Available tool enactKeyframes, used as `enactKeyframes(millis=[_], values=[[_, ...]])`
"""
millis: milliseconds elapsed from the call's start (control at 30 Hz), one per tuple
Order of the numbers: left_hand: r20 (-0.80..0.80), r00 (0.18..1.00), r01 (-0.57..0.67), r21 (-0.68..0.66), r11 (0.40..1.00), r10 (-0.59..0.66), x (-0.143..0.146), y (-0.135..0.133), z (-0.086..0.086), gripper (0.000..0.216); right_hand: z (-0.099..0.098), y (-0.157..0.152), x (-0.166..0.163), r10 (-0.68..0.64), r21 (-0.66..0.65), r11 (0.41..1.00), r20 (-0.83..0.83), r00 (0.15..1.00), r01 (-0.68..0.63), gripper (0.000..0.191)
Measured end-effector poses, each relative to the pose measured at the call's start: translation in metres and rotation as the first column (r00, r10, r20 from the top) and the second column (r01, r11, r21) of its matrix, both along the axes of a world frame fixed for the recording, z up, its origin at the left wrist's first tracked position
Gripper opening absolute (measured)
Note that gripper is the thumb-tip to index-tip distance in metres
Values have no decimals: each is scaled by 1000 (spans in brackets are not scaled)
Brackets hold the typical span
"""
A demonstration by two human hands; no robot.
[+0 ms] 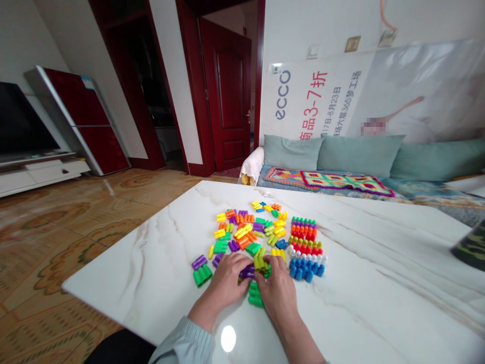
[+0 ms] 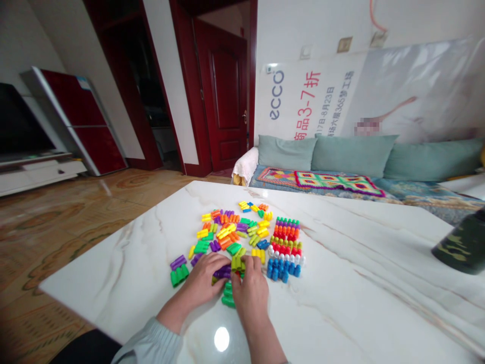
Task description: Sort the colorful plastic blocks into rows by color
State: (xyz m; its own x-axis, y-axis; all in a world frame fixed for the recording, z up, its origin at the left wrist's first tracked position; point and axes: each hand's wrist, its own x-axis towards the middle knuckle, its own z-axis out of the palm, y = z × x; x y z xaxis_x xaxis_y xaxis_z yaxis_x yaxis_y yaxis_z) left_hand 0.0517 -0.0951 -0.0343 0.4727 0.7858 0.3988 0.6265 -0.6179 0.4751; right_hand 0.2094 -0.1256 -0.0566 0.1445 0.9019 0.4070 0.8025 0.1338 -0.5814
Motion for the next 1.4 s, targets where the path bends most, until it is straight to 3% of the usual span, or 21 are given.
enactKeyframes(millis=[533,667,767,867,1000,1100,1233,1300,1400], values=[[38,999,2,40,999,-4,-1,2,-7,39,-5,5,-1,49,62,997,-103,993,-43,24],[61,998,12,78,997,-17,1,3,-9,40,-4,9,-2,111,128,988,-229,967,-84,24],[130,990,26,175,984,-49,2,5,-9,42,-1,9,-3,228,249,958,-357,906,-143,35],[215,977,-59,269,961,-1,1,10,-9,51,0,10,-2,264,333,936,-438,859,-117,48],[211,969,-182,273,945,126,-4,16,-14,50,-6,14,0,194,342,938,-382,904,-57,43],[163,978,-168,229,959,133,-5,16,-17,36,-9,16,1,217,327,940,-338,916,-102,33],[143,980,-164,188,968,138,-5,13,-15,26,-7,17,1,233,312,943,-370,899,-115,34],[219,956,-238,199,951,193,-6,12,-12,26,-7,16,2,212,285,954,-424,881,-93,31],[414,858,-405,178,897,305,-11,10,-5,25,-7,15,4,149,185,982,-572,806,-50,28]])
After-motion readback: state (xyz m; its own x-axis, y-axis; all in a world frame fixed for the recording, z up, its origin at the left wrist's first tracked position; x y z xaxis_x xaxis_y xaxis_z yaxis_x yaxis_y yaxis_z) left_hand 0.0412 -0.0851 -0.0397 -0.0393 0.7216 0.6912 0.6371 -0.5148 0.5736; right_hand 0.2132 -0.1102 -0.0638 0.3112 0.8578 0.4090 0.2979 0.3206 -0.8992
